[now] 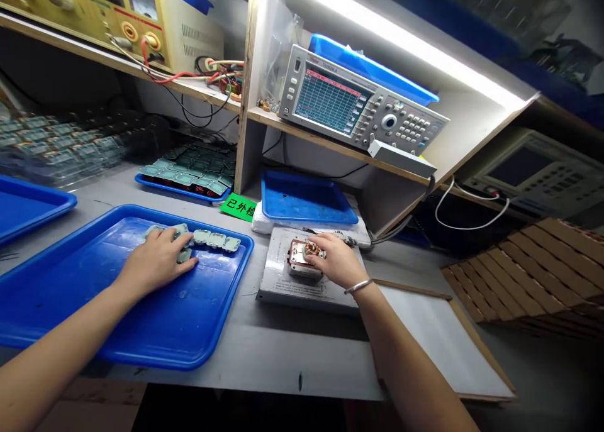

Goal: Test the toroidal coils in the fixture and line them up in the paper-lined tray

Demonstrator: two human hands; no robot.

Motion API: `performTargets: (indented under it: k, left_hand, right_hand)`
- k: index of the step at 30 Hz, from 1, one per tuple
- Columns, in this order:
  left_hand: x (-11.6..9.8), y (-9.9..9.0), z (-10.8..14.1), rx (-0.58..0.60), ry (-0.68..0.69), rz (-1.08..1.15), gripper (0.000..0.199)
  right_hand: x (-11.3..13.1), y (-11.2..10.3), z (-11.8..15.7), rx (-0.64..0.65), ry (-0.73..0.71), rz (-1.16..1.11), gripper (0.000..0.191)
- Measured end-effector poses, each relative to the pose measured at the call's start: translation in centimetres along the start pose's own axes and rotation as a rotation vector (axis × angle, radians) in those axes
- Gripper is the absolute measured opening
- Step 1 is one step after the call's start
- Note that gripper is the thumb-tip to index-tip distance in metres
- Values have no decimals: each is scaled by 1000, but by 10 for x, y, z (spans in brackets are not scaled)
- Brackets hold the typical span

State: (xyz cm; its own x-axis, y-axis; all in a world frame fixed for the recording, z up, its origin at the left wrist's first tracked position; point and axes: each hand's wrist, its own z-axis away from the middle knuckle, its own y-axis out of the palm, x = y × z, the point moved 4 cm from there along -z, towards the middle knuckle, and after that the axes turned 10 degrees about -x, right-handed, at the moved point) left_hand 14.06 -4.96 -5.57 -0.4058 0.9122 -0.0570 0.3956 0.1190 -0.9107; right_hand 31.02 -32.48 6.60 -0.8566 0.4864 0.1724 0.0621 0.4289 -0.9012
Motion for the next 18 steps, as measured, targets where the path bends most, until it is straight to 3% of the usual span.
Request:
performTargets:
  k: [4, 7, 14, 18]
  left_hand:
    - [-4, -5, 2, -29, -21, -73, 52]
    - [-7, -5, 3, -26, -26, -75, 52]
    - [-6, 3, 0, -59, -38, -95, 53]
    - [-2, 12, -2, -37, -50, 5, 52]
  right_hand:
    - [-13, 5, -6, 75, -13, -104, 25]
    - [-20, 5, -6, 45, 8, -179, 25]
    - [-21, 13, -1, -32, -107, -218, 23]
    - [-21, 17, 0, -71, -105, -228, 23]
